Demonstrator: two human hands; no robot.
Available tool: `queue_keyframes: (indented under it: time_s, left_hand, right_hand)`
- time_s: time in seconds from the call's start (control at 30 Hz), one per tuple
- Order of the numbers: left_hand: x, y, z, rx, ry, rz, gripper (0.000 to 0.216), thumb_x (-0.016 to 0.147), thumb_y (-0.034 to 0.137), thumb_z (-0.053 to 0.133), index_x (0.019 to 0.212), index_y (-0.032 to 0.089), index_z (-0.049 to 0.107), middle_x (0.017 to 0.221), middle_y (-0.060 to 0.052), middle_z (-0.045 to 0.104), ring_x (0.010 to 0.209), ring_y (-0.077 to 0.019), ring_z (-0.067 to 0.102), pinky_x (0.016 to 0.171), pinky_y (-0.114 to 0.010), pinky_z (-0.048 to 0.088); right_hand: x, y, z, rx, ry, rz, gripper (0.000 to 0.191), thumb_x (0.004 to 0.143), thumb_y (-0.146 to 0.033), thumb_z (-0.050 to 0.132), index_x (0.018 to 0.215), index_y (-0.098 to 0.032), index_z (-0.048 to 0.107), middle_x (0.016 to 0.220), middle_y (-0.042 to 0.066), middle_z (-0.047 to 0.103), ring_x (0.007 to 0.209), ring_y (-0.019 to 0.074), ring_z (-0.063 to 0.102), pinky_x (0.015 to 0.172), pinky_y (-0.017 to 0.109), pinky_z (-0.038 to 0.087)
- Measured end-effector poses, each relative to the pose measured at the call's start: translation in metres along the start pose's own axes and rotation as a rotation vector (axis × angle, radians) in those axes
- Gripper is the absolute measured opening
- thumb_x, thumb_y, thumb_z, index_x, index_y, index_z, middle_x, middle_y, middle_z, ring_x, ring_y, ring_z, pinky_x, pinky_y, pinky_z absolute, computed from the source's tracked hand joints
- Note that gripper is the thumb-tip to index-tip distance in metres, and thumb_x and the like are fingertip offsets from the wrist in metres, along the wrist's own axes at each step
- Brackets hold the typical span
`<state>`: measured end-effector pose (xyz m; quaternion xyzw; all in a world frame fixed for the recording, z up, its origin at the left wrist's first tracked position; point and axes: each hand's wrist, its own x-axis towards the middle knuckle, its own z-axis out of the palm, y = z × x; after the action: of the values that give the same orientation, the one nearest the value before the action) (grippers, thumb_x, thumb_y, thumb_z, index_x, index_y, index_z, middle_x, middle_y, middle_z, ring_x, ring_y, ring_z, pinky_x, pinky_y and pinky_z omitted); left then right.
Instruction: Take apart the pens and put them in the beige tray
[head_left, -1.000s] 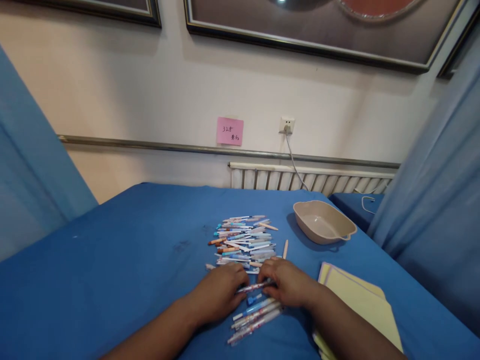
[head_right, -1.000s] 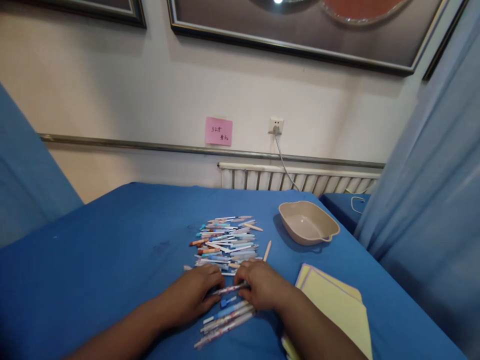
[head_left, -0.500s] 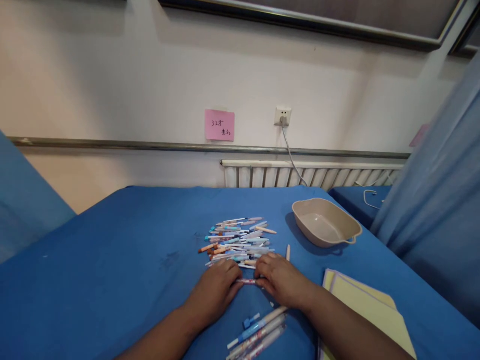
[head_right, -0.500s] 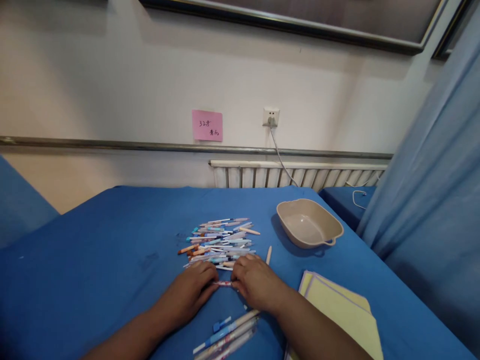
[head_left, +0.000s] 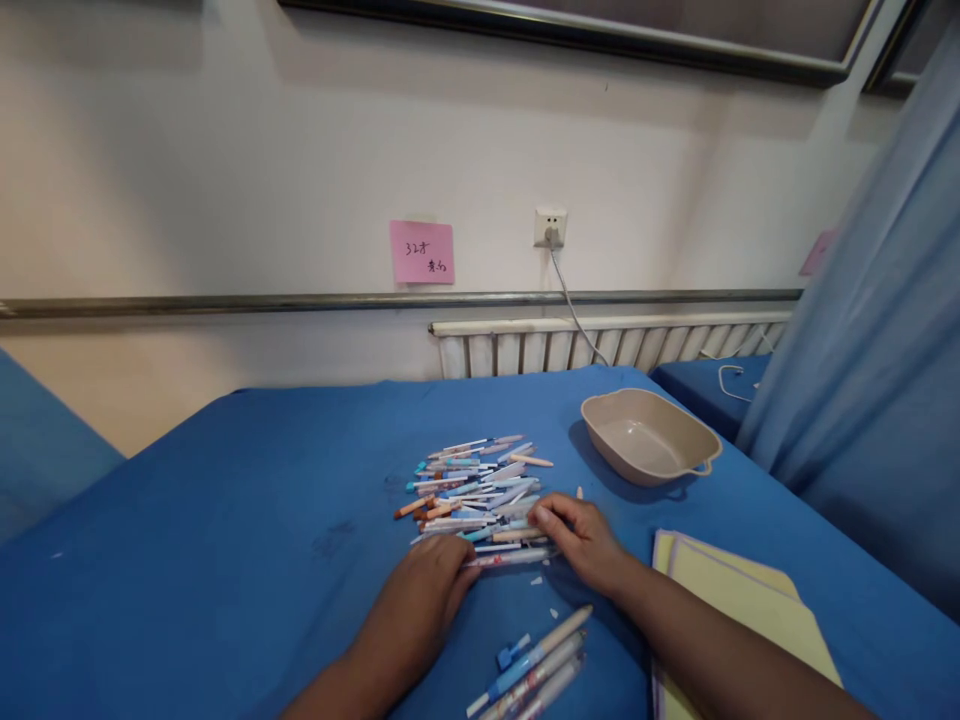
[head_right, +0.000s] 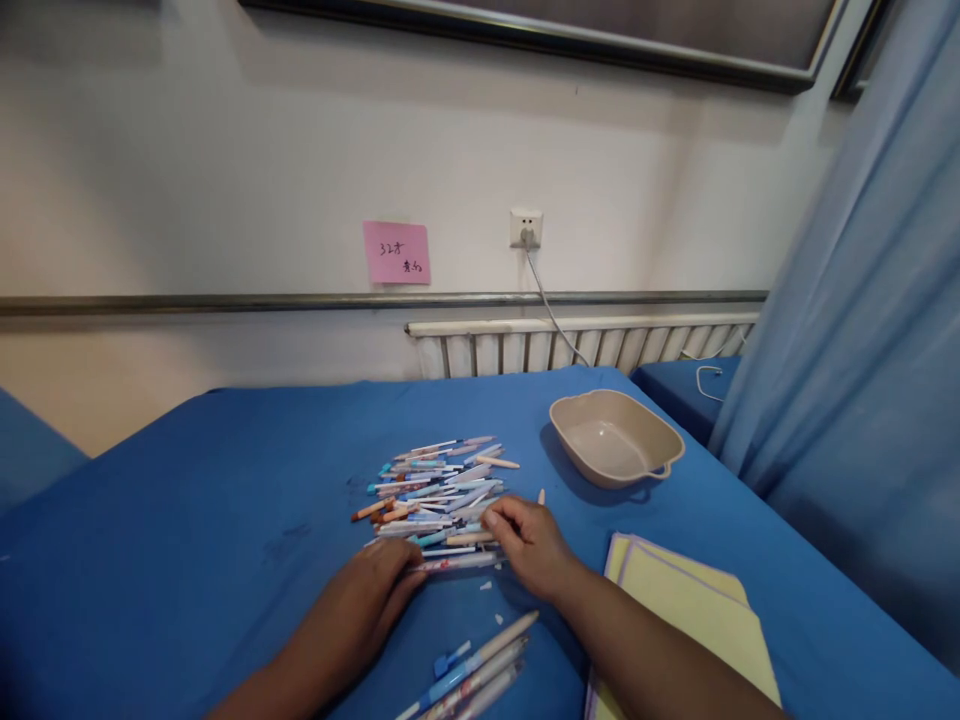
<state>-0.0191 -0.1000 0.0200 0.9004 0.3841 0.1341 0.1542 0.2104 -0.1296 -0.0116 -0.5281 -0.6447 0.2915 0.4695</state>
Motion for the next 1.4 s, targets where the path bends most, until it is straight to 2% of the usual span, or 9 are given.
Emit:
queue_keyframes:
  time_s: [0.23,0.4,0.6,0.77,0.9,0.97,1.1,1.27,1.4]
  left_hand:
    - [-0.005,0.007,0.004,-0.118,0.066,-0.016,0.016,0.092,0.032,0.041,0.095,0.022,0.052,0.090,-0.003,0.061,0.082,-0.0187,0.057,0.073,-0.031,0.043]
    - [-0.006,0.011,0.008,-0.084,0.115,0.069,0.014,0.091,0.031,0.044,0.097,0.022,0.054,0.088,-0.003,0.061,0.082,-0.0185,0.056,0.074,-0.031,0.043]
    - [-0.007,0.015,0.007,0.067,0.087,0.220,0.017,0.092,0.027,0.042,0.099,0.024,0.056,0.094,-0.003,0.061,0.087,-0.0195,0.054,0.077,-0.033,0.040]
    - [-0.006,0.016,0.008,0.059,-0.008,0.089,0.028,0.093,0.035,0.035,0.090,0.022,0.059,0.082,-0.003,0.064,0.078,-0.0187,0.058,0.070,-0.029,0.042]
    - [-0.006,0.017,0.007,-0.071,-0.047,0.009,0.021,0.089,0.036,0.044,0.103,0.023,0.054,0.090,-0.002,0.065,0.081,-0.0178,0.059,0.069,-0.026,0.043]
    - [-0.006,0.018,0.006,-0.078,-0.042,0.017,0.021,0.087,0.036,0.048,0.102,0.023,0.054,0.094,-0.003,0.064,0.084,-0.0185,0.059,0.072,-0.027,0.043]
    - [-0.006,0.020,0.005,-0.062,-0.129,0.009,0.028,0.094,0.034,0.032,0.092,0.023,0.057,0.086,-0.002,0.066,0.082,-0.0183,0.061,0.069,-0.026,0.043]
    - [-0.007,0.018,0.005,-0.102,-0.078,-0.006,0.027,0.088,0.038,0.047,0.112,0.026,0.051,0.104,-0.002,0.064,0.093,-0.0200,0.060,0.077,-0.028,0.044]
    - [-0.008,0.020,0.003,-0.112,-0.114,0.004,0.024,0.093,0.035,0.036,0.097,0.025,0.057,0.092,-0.001,0.066,0.086,-0.0184,0.060,0.073,-0.027,0.044]
  right_hand:
    - [-0.009,-0.003,0.016,0.180,-0.145,0.140,0.023,0.082,-0.037,0.054,0.073,-0.017,0.058,0.059,-0.003,0.050,0.052,0.0090,0.044,0.050,0.020,0.033]
    - [-0.012,-0.008,0.016,0.268,-0.244,0.234,0.027,0.081,-0.042,0.054,0.073,-0.016,0.056,0.060,-0.003,0.054,0.046,0.0074,0.044,0.046,0.019,0.034]
    - [-0.018,-0.015,0.023,0.323,-0.295,0.288,0.036,0.084,-0.045,0.048,0.061,-0.017,0.048,0.047,-0.006,0.046,0.038,0.0058,0.035,0.038,0.018,0.025]
    - [-0.019,-0.018,0.024,0.236,-0.200,0.203,0.023,0.080,-0.036,0.056,0.067,-0.016,0.056,0.056,-0.004,0.052,0.050,0.0078,0.044,0.048,0.018,0.033]
    - [-0.019,-0.019,0.021,0.165,-0.182,0.141,0.012,0.075,-0.029,0.061,0.077,-0.017,0.063,0.072,-0.001,0.061,0.066,0.0118,0.053,0.062,0.021,0.040]
    - [-0.019,-0.018,0.021,0.157,-0.187,0.152,0.011,0.076,-0.028,0.060,0.077,-0.017,0.063,0.072,-0.001,0.061,0.066,0.0122,0.053,0.063,0.022,0.040]
    - [-0.019,-0.015,0.021,0.152,-0.189,0.153,0.012,0.076,-0.029,0.060,0.077,-0.017,0.064,0.072,-0.001,0.062,0.067,0.0127,0.054,0.063,0.022,0.040]
    - [-0.018,-0.014,0.020,0.171,-0.179,0.170,0.012,0.076,-0.029,0.061,0.076,-0.017,0.064,0.069,-0.002,0.061,0.062,0.0112,0.052,0.058,0.021,0.039]
    - [-0.017,-0.014,0.020,0.173,-0.169,0.159,0.013,0.078,-0.029,0.059,0.075,-0.017,0.064,0.067,-0.002,0.059,0.059,0.0102,0.050,0.056,0.020,0.038]
